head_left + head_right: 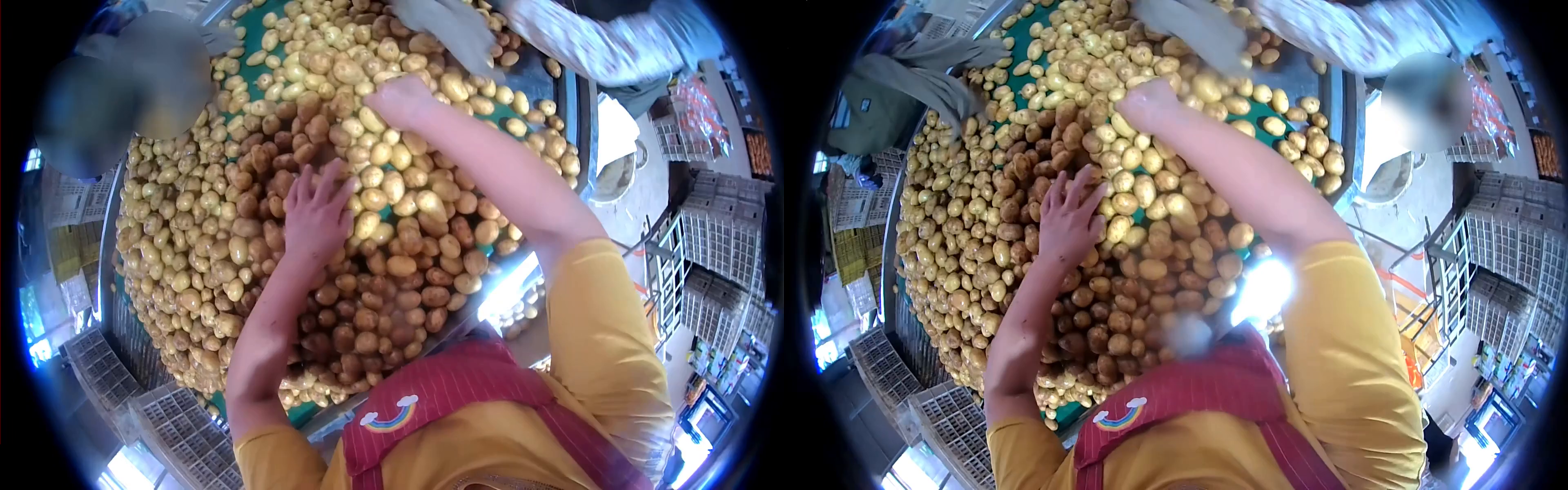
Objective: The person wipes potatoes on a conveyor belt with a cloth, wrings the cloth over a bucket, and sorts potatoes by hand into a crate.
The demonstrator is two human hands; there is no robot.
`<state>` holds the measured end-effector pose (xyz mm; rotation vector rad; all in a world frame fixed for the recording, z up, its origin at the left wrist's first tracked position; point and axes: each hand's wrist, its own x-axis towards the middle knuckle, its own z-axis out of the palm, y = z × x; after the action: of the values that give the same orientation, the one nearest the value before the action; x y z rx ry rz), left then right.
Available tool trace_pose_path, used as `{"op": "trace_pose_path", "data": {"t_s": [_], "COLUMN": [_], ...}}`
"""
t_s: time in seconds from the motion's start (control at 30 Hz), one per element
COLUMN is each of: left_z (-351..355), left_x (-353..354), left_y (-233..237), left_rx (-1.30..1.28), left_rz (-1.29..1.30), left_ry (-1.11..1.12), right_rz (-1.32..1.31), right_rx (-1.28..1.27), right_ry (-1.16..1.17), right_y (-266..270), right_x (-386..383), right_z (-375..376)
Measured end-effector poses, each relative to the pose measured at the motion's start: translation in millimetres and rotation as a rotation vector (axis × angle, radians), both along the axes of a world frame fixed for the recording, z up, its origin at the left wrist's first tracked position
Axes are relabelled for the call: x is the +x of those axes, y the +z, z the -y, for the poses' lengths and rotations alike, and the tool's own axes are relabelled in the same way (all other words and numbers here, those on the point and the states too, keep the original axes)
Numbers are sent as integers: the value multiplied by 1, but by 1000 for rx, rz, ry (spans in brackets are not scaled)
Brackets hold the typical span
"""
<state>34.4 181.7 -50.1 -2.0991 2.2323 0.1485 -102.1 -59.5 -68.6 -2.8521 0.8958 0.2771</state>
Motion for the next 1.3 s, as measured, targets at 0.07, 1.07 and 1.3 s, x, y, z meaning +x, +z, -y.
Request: {"op": "trace_pose_path", "data": {"t_s": [0.07,1.07,1.3], "left_z": [-11,-42,-84], "left_x": [0,-118,-166], "left_y": [11,27,41], "left_rx": [12,56,-83], "left_rz": [-34,-1314,-1050], "left_ry": [9,-24,-381], "right_rz": [-79,277,1338], "right_rx": [43,147,1242], "right_ry": [12,-1274,-771], "right_y": [2,-2,56], "right_x": [-4,-503,-222], "right_z": [4,-443,-337]}}
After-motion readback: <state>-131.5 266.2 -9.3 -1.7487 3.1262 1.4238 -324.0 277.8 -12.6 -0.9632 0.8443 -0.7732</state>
